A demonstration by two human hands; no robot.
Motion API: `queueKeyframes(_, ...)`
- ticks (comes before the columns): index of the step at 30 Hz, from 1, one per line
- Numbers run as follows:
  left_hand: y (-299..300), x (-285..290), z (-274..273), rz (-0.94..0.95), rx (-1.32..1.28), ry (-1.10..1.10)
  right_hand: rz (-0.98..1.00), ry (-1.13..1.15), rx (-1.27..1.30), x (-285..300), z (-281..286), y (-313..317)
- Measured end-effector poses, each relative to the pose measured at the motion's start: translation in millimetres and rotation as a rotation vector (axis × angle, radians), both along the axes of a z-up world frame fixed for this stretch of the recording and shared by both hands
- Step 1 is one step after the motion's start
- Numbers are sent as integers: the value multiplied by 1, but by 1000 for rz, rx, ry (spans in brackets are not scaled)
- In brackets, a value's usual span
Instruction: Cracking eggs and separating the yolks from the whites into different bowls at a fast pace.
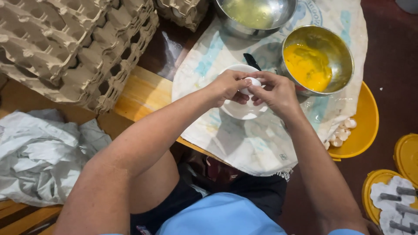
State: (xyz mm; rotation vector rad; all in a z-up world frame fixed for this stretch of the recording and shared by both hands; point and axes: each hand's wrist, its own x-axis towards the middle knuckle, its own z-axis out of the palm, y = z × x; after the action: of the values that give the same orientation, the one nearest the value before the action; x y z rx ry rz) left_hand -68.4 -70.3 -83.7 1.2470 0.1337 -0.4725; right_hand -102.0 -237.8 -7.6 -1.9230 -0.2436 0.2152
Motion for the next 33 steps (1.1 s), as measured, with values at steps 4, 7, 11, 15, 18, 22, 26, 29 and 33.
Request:
queueKeyframes(4, 0, 3, -7, -12, 108, -27, 16, -27, 24, 11, -19, -3)
queueKeyframes(7, -2, 7, -18, -2, 124, -42, 51, -36, 55, 14, -25, -3)
queueKeyframes(11, -1, 6, -16, -1, 155, -10, 83, -15, 15, 12, -16, 3)
queueKeyframes(15, 4, -1, 3, -15, 112, 16, 138, 20, -45, 15, -3, 4)
queueKeyframes(18, 2, 5, -6, -25, 97, 21, 143, 12, -20, 10, 9, 8)
queueKeyframes(22, 4, 6, -10, -34, 55, 34, 152, 33, 21, 15, 4, 8)
queueKeyframes(26, 8, 3, -4, -59, 62, 63, 151, 37, -10, 20, 8, 6)
queueKeyframes(29, 13, 2, -4, -69, 35, 98, 156, 55, -33, 28, 3, 0)
queueKeyframes(33, 16, -4, 6, -107, -7, 116, 170, 99, -62, 30, 15, 1)
